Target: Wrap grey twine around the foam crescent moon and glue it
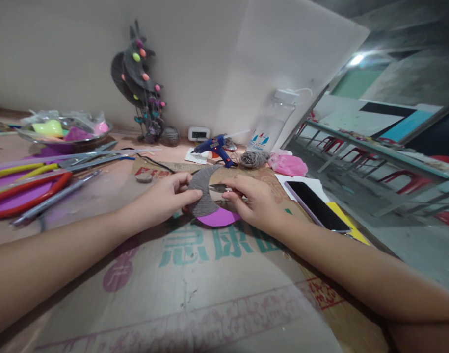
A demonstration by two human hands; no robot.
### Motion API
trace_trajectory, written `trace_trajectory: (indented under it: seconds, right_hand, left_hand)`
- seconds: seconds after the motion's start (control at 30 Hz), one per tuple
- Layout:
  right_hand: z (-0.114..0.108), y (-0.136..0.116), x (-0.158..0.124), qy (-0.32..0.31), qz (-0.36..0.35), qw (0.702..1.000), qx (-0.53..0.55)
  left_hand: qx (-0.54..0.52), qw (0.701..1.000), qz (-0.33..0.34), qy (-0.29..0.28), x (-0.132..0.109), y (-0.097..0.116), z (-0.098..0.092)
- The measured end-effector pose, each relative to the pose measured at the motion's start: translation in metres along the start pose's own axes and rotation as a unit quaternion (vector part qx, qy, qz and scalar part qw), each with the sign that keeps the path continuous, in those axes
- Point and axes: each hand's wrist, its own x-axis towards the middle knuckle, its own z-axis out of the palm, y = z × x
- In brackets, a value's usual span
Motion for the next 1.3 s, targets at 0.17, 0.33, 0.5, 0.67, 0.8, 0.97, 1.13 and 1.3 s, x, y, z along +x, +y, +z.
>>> trace_trajectory:
  seconds: [0.17, 0.33, 0.5, 0.67, 0.8, 0.97, 1.13, 1.3]
  right_hand:
    - [-0.0009, -0.0002, 0.0003, -0.011, -0.001, 1.000, 0.000]
    - [0.0008, 0.0017, -0.0010, -0.013, -0.003, 1.000, -0.014]
    - [0.0026, 0.0028, -0.0010, -0.015, -0.005, 1.000, -0.017]
    - [0.0025, 0.0034, -0.0013, -0.011, -0.012, 1.000, -0.014]
    - [0.0019, 0.0026, -0.0009, -0.015, -0.015, 1.000, -0.018]
    - [0.0014, 0.0021, -0.0004, -0.019, -0.012, 0.999, -0.028]
    - [0.0018, 0.0028, -0.0005, -0.016, -0.009, 1.000, -0.020]
    - [0.0016, 0.0026, -0.0009, -0.010, 0.001, 1.000, -0.004]
  left_hand:
    - [-0.003, 1.000, 0.008, -0.001, 0.0002, -0.0012, -0.0007]
    - [0.013, 1.000, 0.004, 0.012, -0.0003, 0.0008, -0.0007]
    - [0.012, 1.000, 0.004, 0.012, 0.0007, 0.0008, -0.0005]
    - [0.013, 1.000, 0.003, 0.012, 0.0010, 0.0010, -0.0008]
    - [0.012, 1.000, 0.005, 0.017, 0.0010, 0.0010, -0.0010]
    - [0.004, 1.000, 0.004, 0.013, 0.0017, -0.0010, -0.0011]
    - [0.004, 1.000, 0.008, 0.014, 0.0019, -0.0030, -0.0021]
    - [0.009, 1.000, 0.000, 0.008, 0.0008, 0.0004, -0.0014]
